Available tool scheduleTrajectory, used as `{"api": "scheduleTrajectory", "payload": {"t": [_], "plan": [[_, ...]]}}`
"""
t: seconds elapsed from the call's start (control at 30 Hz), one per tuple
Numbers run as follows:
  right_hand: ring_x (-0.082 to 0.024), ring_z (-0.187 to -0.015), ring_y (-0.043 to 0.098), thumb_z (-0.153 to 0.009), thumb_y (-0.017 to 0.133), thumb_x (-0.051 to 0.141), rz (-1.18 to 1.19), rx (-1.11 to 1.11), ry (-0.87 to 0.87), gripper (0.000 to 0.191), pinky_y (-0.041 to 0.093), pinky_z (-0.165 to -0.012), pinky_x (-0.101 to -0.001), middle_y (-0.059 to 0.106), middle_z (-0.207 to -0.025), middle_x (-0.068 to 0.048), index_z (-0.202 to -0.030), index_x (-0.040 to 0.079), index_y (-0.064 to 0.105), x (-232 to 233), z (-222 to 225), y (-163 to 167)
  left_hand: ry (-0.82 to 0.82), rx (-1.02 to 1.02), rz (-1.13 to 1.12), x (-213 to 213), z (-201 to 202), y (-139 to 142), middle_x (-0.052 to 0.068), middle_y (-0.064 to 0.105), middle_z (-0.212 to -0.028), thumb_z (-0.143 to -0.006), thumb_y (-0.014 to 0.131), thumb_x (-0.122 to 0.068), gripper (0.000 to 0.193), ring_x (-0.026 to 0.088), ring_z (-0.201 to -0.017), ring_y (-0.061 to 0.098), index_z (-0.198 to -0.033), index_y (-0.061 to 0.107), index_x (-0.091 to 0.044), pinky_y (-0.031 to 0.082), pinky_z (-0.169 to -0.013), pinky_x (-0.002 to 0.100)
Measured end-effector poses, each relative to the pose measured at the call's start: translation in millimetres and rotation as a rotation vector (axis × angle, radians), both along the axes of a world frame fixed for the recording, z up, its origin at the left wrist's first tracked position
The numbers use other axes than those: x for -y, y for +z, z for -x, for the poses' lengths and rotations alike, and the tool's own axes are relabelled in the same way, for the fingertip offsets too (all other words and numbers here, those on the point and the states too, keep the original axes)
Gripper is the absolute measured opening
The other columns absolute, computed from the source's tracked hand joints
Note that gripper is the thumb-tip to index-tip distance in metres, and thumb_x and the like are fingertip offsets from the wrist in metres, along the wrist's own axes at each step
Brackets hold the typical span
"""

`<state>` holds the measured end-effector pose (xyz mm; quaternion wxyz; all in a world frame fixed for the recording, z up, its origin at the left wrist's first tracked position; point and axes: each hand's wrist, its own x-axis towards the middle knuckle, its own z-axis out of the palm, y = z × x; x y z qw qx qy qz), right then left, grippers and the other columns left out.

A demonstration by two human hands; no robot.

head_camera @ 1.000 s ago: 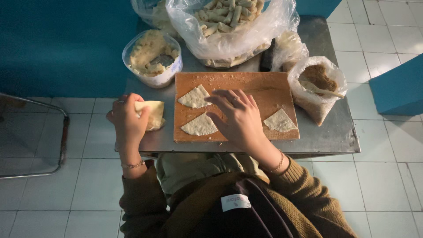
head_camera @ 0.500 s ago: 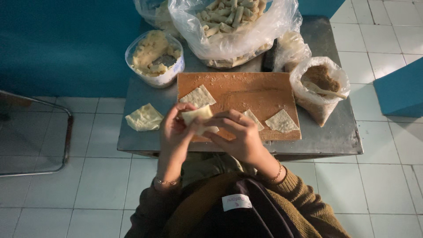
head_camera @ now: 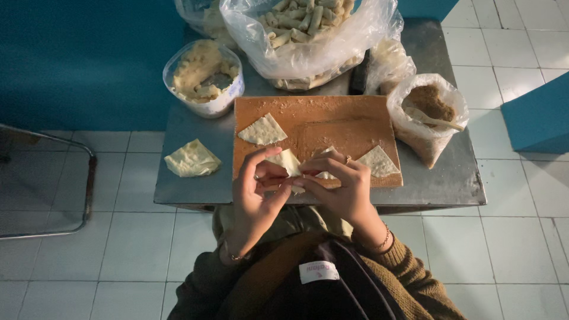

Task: The person tears pieces from a sheet of dough and shapes them into triangular wrappers on a wooden board, then spoons brown filling from a plastic bag onto each wrapper and folds the wrappers over the filling. Finished filled pastries accumulate on the board as the person works through the dough pieces one at a time.

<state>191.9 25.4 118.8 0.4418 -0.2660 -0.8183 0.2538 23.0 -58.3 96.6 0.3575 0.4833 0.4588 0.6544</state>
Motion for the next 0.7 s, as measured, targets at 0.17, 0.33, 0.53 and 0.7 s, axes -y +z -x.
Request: {"api": "scheduleTrajectory", "payload": {"t": [0.17,0.33,0.53,0.7], "plan": [[-0.020,-0.087,0.076,-0.081,0.083,0.003,0.001,-0.033,0.023,0.022,0.060,-0.075,-0.0291,0.075,-0.098,-0.009,-0.101,0.005,0.075,2.6,4.0,-4.4,0.068,-0.077,-0.008,2.0,-6.3,0.5,0.008,0.072,-0.098,-0.090,0.074,0.005,0.058,0.012,-0.092,0.073,-0.141,0.048,-0.002,0.062,-0.084,0.026],[-0.023,-0.088,0.076,-0.089,0.073,-0.003,0.008,-0.035,-0.056,0.014,0.059,-0.077,-0.0321,0.074,-0.100,-0.010,-0.102,0.003,0.070,4.6,10.9,-7.6,0.030,0.068,-0.022,-6.1,-14.0,-5.0,0.009,0.063,-0.106,-0.091,0.066,0.009,0.057,0.013,-0.096,0.066,-0.142,0.044,-0.003,0.060,-0.084,0.027],[-0.028,-0.088,0.071,-0.086,0.066,-0.005,-0.163,0.019,-0.054,0.020,0.057,-0.077,-0.0349,0.071,-0.100,-0.014,-0.104,0.001,0.066,9.5,15.0,-11.1,-0.042,0.224,-0.089,-11.9,-21.9,-10.6,0.009,0.046,-0.121,-0.092,0.064,0.009,0.067,0.012,-0.106,0.056,-0.147,0.028,-0.007,0.055,-0.092,0.028],[-0.016,-0.085,0.074,-0.100,0.062,0.002,0.165,-0.082,-0.055,0.006,0.058,-0.075,-0.0285,0.070,-0.095,-0.009,-0.105,0.001,0.062,5.7,13.1,-25.3,0.063,0.022,-0.067,-11.1,-19.4,-15.1,0.007,0.047,-0.117,-0.093,0.061,0.009,0.060,0.010,-0.096,0.052,-0.145,0.034,-0.005,0.049,-0.080,0.025]]}}
